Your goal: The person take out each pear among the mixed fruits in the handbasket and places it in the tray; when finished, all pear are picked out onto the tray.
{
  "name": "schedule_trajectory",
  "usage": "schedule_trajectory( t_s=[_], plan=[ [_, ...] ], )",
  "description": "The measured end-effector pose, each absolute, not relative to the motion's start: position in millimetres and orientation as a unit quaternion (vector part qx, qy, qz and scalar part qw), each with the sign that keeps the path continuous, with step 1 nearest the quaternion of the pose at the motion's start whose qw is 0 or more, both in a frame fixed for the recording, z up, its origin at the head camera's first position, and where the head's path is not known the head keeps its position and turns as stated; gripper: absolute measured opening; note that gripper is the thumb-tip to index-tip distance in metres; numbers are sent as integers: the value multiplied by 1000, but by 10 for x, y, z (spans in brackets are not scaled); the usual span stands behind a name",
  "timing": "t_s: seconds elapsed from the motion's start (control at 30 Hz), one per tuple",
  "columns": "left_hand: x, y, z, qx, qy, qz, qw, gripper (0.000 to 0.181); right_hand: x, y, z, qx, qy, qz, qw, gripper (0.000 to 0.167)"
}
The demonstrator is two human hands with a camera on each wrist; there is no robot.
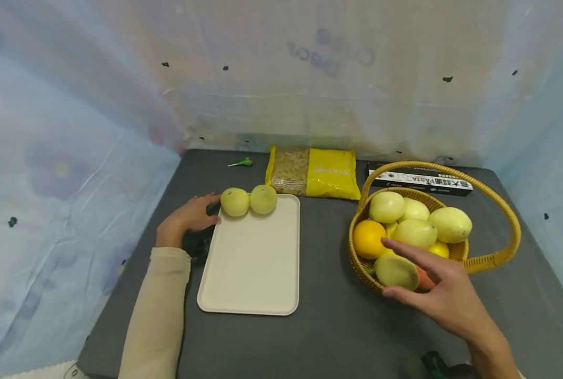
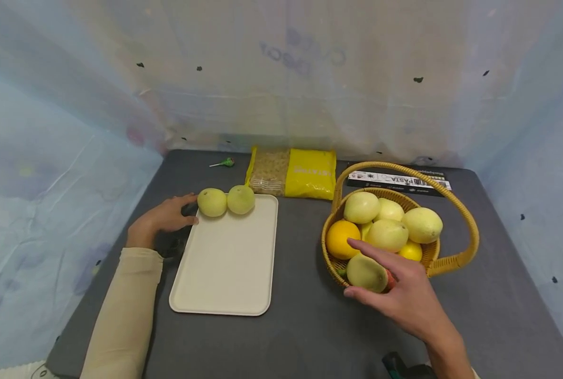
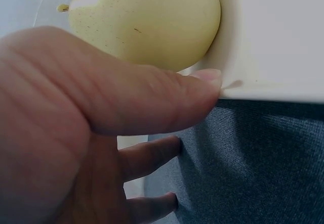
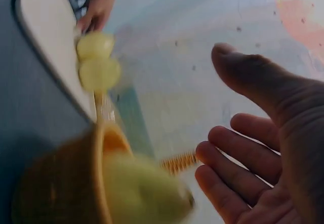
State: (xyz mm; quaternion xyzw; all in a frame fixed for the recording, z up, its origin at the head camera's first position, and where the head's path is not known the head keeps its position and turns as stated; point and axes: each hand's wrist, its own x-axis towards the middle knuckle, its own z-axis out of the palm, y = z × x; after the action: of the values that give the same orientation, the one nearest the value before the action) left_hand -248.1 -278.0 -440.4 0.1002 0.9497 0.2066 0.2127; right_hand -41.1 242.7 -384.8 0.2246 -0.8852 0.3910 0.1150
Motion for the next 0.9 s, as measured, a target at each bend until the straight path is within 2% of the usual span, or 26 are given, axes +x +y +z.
schedule_trajectory(
  t_s=[0.1, 0.3, 0.7, 0.8, 0.9],
  plan=[
    [-2478, -2788, -4403, 99, 949, 209, 214, 77, -351, 2592, -3842, 202, -906, 349, 131, 90],
    [-2481, -2814, -4401, 101, 950, 205, 215, 78, -317, 2763, -3967, 179, -935, 283, 118, 81],
    [-2493, -2785, -4411, 100, 951, 201, 214, 78, -535, 2615, -4129, 139, -925, 336, 112, 55],
    [-2490, -2783, -4406, 98, 951, 202, 214, 78, -559, 2579, -4149, 136, -921, 351, 98, 53],
    [-2489, -2786, -4404, 93, 950, 207, 215, 78, -558, 2583, -4163, 147, -927, 333, 94, 58]
  ],
)
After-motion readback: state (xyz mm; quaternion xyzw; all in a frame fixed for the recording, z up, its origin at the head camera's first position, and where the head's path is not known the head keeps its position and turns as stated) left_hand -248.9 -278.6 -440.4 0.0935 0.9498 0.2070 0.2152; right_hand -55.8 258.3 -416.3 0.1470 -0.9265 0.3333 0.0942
